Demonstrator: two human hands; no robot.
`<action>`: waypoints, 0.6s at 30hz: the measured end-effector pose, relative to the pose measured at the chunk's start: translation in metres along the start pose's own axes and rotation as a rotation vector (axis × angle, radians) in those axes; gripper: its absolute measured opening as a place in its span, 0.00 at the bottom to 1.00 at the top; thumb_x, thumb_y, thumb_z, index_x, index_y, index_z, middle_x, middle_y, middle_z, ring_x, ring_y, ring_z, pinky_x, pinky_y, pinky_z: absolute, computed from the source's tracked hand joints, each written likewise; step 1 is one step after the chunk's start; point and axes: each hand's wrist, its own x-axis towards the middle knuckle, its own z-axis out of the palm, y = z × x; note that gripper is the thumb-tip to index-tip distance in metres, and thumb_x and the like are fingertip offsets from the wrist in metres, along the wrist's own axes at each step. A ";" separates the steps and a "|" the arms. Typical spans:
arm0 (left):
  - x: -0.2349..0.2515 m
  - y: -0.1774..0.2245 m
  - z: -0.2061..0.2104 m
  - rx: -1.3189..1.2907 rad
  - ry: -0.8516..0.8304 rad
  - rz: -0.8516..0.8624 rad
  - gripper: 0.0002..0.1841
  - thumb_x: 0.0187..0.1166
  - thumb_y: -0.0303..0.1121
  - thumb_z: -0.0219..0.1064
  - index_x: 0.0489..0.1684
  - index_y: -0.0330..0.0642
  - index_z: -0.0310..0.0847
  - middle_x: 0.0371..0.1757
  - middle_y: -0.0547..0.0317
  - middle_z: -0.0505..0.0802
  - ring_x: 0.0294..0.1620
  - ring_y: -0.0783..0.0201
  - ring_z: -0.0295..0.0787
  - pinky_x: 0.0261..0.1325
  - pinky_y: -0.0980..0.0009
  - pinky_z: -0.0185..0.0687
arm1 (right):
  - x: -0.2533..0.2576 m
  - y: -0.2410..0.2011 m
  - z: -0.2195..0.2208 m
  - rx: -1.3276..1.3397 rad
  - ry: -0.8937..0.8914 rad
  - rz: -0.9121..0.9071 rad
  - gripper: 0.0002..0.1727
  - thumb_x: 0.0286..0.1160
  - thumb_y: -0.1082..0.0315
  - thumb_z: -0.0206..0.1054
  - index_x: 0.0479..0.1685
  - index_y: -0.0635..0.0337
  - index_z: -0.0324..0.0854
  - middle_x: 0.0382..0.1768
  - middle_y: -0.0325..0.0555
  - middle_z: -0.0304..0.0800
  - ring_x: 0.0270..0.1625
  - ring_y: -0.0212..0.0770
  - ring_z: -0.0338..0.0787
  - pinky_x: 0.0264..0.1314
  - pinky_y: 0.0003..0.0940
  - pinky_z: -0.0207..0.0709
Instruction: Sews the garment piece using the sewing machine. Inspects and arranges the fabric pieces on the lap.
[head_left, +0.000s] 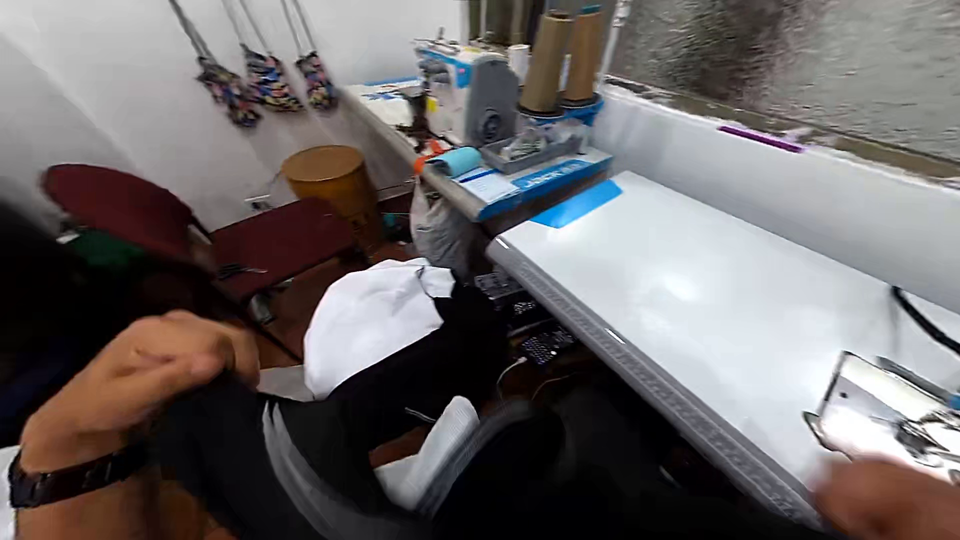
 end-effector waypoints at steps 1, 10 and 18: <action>-0.008 0.000 -0.017 0.178 0.179 -0.063 0.20 0.86 0.54 0.60 0.30 0.57 0.91 0.31 0.76 0.93 0.32 0.80 0.89 0.39 0.79 0.86 | 0.037 0.019 0.014 -0.128 -0.005 0.014 0.12 0.78 0.55 0.72 0.45 0.52 0.82 0.39 0.33 0.87 0.42 0.24 0.86 0.45 0.25 0.83; -0.043 0.039 -0.069 0.915 0.857 -0.245 0.25 0.91 0.45 0.57 0.49 0.23 0.81 0.44 0.51 0.89 0.47 0.78 0.85 0.59 0.75 0.81 | 0.219 0.003 0.094 -0.448 0.538 -0.279 0.12 0.90 0.67 0.60 0.58 0.60 0.87 0.51 0.46 0.88 0.41 0.26 0.84 0.42 0.19 0.78; -0.010 0.044 0.010 1.054 0.196 0.102 0.20 0.91 0.41 0.53 0.35 0.38 0.87 0.35 0.58 0.91 0.35 0.71 0.87 0.37 0.72 0.81 | 0.174 0.104 0.316 -0.280 -0.577 0.257 0.50 0.66 0.59 0.81 0.92 0.52 0.60 0.84 0.65 0.67 0.81 0.71 0.72 0.70 0.72 0.75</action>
